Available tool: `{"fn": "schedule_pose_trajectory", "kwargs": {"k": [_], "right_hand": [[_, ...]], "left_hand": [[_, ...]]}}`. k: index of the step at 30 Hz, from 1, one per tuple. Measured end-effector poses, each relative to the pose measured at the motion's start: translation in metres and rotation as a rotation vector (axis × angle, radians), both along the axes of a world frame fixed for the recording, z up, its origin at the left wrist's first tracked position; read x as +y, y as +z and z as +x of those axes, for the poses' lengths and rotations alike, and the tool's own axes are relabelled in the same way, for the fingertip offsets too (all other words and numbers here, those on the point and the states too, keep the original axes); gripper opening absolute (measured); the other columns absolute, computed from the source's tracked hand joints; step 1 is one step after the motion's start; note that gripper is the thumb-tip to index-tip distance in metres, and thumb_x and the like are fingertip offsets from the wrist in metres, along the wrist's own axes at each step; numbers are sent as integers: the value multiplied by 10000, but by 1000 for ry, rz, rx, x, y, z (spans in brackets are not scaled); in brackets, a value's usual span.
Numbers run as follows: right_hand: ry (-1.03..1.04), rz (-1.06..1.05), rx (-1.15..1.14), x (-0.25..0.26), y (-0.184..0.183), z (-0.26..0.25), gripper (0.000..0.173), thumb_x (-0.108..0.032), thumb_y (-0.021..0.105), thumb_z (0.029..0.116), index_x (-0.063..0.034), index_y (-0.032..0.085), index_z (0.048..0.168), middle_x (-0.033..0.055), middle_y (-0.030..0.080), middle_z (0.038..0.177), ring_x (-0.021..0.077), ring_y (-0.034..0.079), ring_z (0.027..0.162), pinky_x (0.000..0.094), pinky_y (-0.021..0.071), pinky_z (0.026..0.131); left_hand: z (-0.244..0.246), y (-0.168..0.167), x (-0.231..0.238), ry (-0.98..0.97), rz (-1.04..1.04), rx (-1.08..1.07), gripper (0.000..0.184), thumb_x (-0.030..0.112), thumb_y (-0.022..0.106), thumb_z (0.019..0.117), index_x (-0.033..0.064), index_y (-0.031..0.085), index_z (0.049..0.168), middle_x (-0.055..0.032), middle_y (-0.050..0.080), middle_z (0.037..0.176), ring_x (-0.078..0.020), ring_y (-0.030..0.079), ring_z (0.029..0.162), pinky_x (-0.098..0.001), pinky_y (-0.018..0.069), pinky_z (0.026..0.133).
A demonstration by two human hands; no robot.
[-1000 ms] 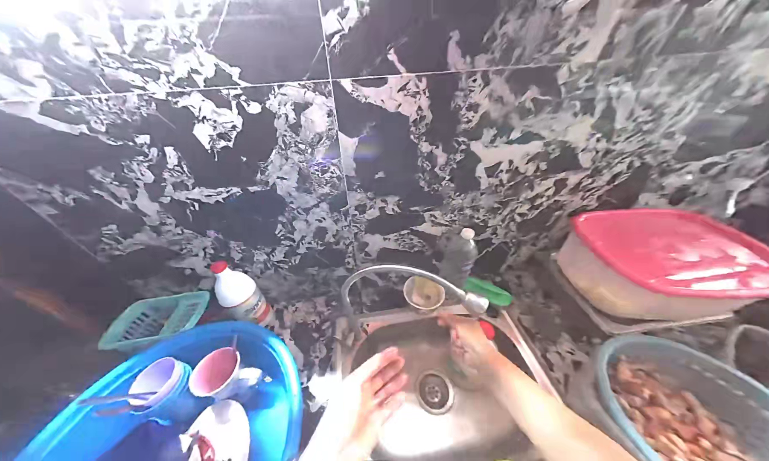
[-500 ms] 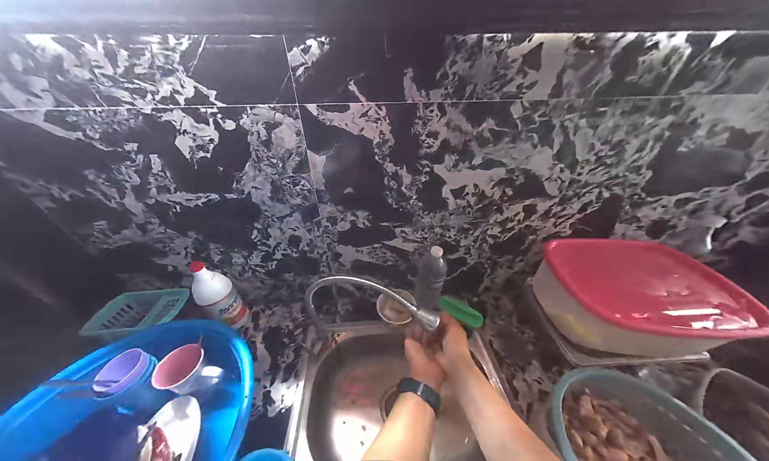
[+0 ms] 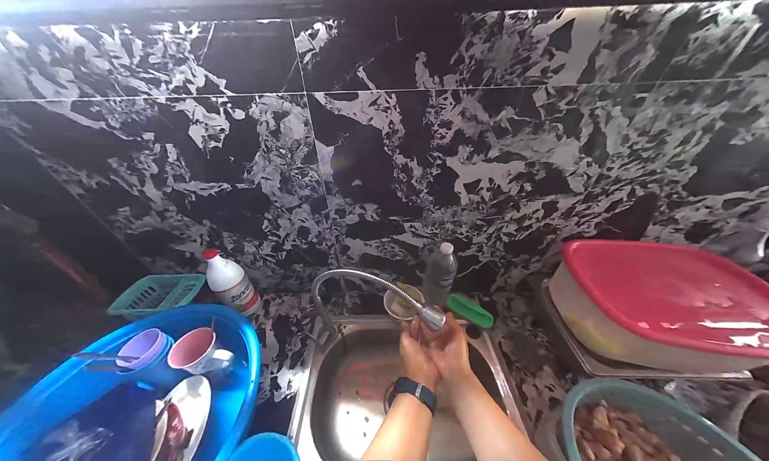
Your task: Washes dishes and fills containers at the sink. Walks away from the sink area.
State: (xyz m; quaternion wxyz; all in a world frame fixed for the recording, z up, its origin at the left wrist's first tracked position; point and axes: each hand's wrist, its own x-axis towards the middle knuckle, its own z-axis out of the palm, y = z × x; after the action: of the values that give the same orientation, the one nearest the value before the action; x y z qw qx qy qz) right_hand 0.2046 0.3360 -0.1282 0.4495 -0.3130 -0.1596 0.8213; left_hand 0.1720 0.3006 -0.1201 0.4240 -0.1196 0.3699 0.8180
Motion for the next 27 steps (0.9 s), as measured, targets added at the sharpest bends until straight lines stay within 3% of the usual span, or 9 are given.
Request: {"fn": "schedule_pose_trajectory", "kwargs": {"k": [4, 6, 9, 11, 13, 15, 17, 21, 27], "right_hand": [[-17, -91, -166, -21, -11, -24, 448, -314, 288, 1136, 33, 559, 1219, 159, 676, 958, 216, 685, 818, 360, 596, 736], [16, -198, -291, -21, -8, -53, 347, -257, 320, 1134, 19, 525, 1177, 134, 576, 920, 201, 600, 774, 349, 545, 690], [228, -13, -152, 10, 11, -98, 403, -168, 293, 1136, 77, 414, 1432, 247, 561, 1324, 256, 594, 1151, 380, 505, 992], [116, 135, -67, 29, 22, -131, 298, -80, 386, 1098, 62, 486, 1340, 182, 605, 1207, 193, 613, 1057, 333, 538, 918], [57, 101, 11, 27, 21, -146, 370, -118, 359, 1112, -8, 410, 1462, 119, 550, 1372, 145, 571, 1207, 300, 486, 1023], [67, 77, -50, 18, 4, -157, 426, -161, 338, 1128, -18, 371, 1528, 145, 517, 1488, 184, 562, 1304, 329, 476, 1082], [119, 89, -246, 10, -19, -167, 391, -154, 358, 1126, 45, 436, 1454, 207, 574, 1378, 225, 615, 1176, 339, 514, 986], [320, 491, -701, 13, -66, -185, 412, -242, 450, 1110, 46, 597, 1366, 229, 631, 1349, 283, 621, 1230, 432, 491, 1057], [908, 1145, -846, 18, -98, -273, 436, -329, 470, 1088, -44, 644, 1370, 190, 653, 1354, 299, 595, 1299, 491, 423, 1151]], "left_hand": [[-17, -9, -14, 59, -122, -84, 464, 306, 253, 1111, -13, 573, 1216, -147, 631, 1038, -216, 616, 877, -370, 530, 762], [-37, -3, -20, 113, -175, -167, 471, 287, 228, 1112, -36, 505, 1314, -202, 576, 1178, -275, 571, 1002, -450, 497, 856], [-100, 24, -4, 87, 12, -90, 543, 367, 192, 1122, -12, 344, 1481, -219, 468, 1432, -291, 516, 1236, -473, 450, 1016], [-146, 46, 6, -42, 14, -1, 459, 374, 271, 1113, 24, 451, 1348, -160, 567, 1226, -249, 578, 1051, -436, 504, 883], [-171, 58, -3, -236, -145, 63, 390, 417, 358, 1092, 72, 530, 1157, -113, 608, 962, -228, 606, 825, -418, 531, 711], [-183, 65, -29, -422, -301, 161, 417, 392, 410, 1090, 60, 518, 1317, -159, 611, 1106, -259, 609, 916, -428, 527, 781], [-193, 70, -71, -572, -410, 307, 473, 353, 424, 1082, 72, 461, 1460, -181, 583, 1330, -273, 609, 1080, -428, 506, 884], [-219, 96, -178, -516, -418, 503, 403, 295, 452, 1093, 98, 572, 1423, -110, 597, 1431, -250, 560, 1327, -445, 455, 1083], [-240, 103, -304, -359, -512, 673, 416, 240, 373, 1091, 4, 579, 1365, -135, 642, 1358, -224, 616, 1253, -398, 486, 1062]]}}
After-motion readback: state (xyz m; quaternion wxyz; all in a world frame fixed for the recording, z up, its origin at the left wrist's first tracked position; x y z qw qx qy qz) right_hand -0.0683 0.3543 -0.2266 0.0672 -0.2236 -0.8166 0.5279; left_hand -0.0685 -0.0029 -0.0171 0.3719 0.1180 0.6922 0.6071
